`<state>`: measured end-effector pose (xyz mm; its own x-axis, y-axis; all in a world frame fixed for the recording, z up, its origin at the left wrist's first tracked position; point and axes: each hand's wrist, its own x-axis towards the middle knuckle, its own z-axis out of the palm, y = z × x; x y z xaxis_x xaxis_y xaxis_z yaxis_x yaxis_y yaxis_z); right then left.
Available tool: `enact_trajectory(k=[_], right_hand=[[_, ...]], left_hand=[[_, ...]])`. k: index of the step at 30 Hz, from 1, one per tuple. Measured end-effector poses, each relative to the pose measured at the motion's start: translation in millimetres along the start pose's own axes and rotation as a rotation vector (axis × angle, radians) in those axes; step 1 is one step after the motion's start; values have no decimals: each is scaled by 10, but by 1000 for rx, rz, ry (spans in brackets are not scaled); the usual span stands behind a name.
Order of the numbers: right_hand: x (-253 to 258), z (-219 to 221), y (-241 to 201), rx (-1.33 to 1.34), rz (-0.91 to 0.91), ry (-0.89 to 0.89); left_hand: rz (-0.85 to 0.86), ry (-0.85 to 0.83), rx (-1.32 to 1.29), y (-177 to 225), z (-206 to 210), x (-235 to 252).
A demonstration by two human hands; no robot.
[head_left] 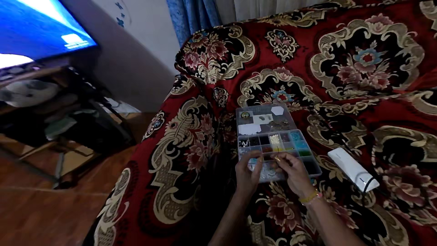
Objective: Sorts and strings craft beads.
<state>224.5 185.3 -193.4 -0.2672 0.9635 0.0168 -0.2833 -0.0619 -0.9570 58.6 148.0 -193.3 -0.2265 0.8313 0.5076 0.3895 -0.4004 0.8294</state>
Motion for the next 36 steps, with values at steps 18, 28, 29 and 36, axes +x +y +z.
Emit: enact_trajectory(k=[18,28,29,36], right_hand=[[-35,-9,83,-209,-88,-94],[-28,-63,18,-197,-109,-179],[-17,-88,3,-114,-102,-186],[81,-215,-92,317,-87,-43]], left_hand=[[-667,-221,-576,235,-95,82],[-453,-222,-456,186,-39,61],[-365,-295,-406,156,-21,50],[-192,-557,-20,223,51,52]])
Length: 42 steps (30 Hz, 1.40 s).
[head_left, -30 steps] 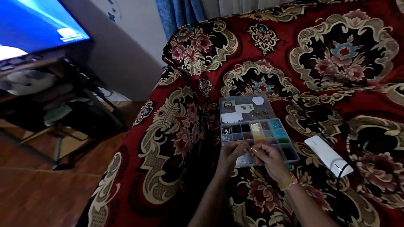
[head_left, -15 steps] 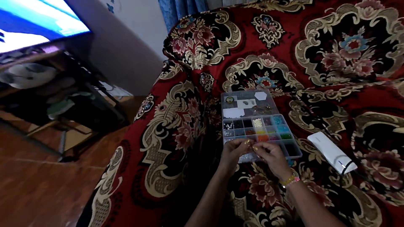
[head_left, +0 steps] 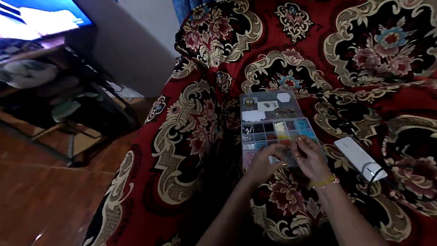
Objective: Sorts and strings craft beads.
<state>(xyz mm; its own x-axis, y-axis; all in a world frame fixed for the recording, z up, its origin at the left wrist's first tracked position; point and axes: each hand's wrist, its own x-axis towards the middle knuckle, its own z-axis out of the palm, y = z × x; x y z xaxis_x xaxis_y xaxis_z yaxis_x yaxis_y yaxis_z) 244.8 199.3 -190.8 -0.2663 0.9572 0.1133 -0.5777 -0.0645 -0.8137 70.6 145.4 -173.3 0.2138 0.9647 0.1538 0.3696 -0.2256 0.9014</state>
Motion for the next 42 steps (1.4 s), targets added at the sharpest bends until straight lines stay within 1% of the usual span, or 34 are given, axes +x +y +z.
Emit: enact_trajectory(k=[2,4,6,9,13,16,19,21,23,24,26,27,29,31,33,36,39,42], right_hand=[[32,-45,-28,94,-1,45],[57,-85,-40,176,-2,71],[76,-119,-54,293,-1,93],[111,-187,-86,474,18,128],[162,-288,-103,682,24,124],[181,-325,-107,793,28,108],[166,-302,-101,753,25,84],[151,-266,-80,635,21,106],[139,-237,-49,477,14,143],[138,-234,-35,430,8,156],[141,-234,-24,405,-7,163],[144,-233,-30,401,-9,166],[142,-220,-36,399,4,185],[123,-193,-37,382,31,206],[105,-159,-32,330,56,232],[75,-119,-12,227,69,223],[43,-55,-21,129,55,180],[23,-32,24,36,34,90]], left_hand=[[54,63,196,-62,-92,-7],[133,180,430,-148,-187,-19],[149,294,585,-179,-310,-33],[106,457,682,-189,-525,-52],[80,726,793,-233,-786,-96],[37,840,867,-274,-948,-147],[-37,900,895,-324,-1029,-175],[-140,863,852,-312,-1013,-177],[-227,710,735,-226,-951,-159],[-201,625,682,-208,-900,-144],[-34,419,622,-247,-784,-114],[0,296,592,-234,-723,-97],[7,114,566,-189,-588,-82],[-42,-30,596,-121,-487,-68],[-59,-90,644,-99,-417,-55],[-69,-95,684,-102,-370,-45],[-97,-97,709,-108,-355,-32],[-129,-105,742,-123,-331,-14]])
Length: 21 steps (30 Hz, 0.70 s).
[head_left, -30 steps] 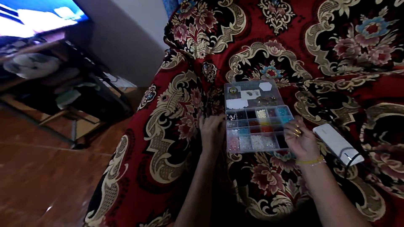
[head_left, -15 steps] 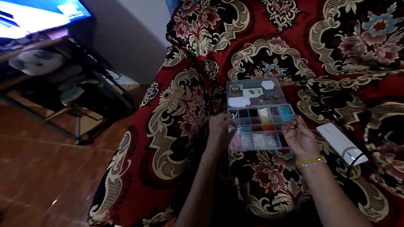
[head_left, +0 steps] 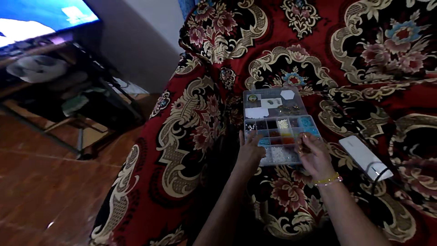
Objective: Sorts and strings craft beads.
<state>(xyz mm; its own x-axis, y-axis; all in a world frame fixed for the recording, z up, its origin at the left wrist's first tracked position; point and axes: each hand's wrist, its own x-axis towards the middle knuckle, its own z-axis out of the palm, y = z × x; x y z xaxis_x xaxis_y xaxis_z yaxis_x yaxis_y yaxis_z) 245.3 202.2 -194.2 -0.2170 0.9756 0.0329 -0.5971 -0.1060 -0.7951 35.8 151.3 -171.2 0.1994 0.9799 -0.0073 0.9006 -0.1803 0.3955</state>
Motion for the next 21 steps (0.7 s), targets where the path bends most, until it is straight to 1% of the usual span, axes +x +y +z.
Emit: enact_trajectory(k=[5,9,10,12,14,15,16,18,19,21], right_hand=[[-60,65,88,-161,21,-54],[-89,113,120,-290,40,-56],[-97,124,122,-325,43,-54],[-116,140,131,-385,38,-61],[-136,157,158,-417,23,-82],[-146,170,173,-431,12,-98],[-157,177,193,-448,4,-115],[-183,200,230,-457,-4,-134],[-196,214,244,-456,-6,-139],[-215,228,275,-445,-21,-141]], left_hand=[[-50,-47,-5,39,38,39],[-88,-86,21,71,47,61],[-76,-53,13,60,50,51],[-14,155,-71,3,93,18],[13,395,-312,-36,118,15],[-7,459,-503,-26,91,14],[-40,458,-752,-9,57,7],[-136,345,-1255,34,8,-13],[-186,278,-1415,50,9,-20],[-284,190,-1557,100,12,-16]])
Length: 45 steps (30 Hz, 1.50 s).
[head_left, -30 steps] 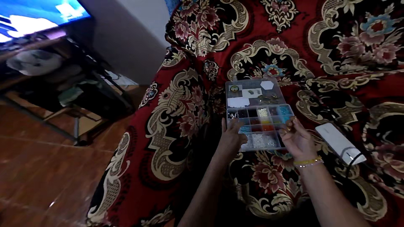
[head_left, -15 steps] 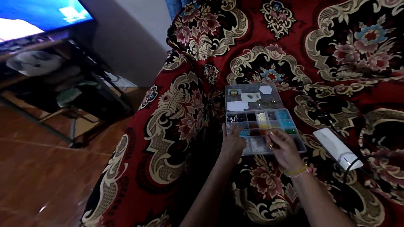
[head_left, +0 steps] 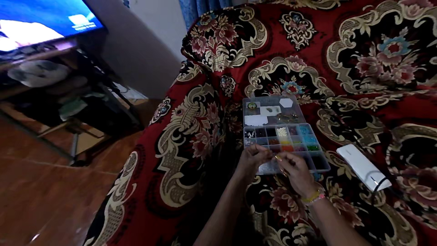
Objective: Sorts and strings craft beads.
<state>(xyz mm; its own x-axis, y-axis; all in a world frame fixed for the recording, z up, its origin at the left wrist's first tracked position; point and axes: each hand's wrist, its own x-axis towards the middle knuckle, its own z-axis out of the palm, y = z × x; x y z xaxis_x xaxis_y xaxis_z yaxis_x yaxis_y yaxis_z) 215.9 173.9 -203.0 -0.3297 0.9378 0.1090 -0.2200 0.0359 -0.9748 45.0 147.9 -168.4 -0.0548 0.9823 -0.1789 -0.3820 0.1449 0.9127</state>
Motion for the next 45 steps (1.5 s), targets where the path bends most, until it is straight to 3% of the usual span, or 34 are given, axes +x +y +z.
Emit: enact_trajectory(k=[7,18,45], right_hand=[[-25,42,-37,31,15,-17],[-72,81,-2,53,-55,-51],[-97,178,-2,-97,-48,90]], left_hand=[[-165,-43,-113,-21,25,9],[-190,-172,-130,-131,-41,20],[-293,-37,-244,-176,100,-25]])
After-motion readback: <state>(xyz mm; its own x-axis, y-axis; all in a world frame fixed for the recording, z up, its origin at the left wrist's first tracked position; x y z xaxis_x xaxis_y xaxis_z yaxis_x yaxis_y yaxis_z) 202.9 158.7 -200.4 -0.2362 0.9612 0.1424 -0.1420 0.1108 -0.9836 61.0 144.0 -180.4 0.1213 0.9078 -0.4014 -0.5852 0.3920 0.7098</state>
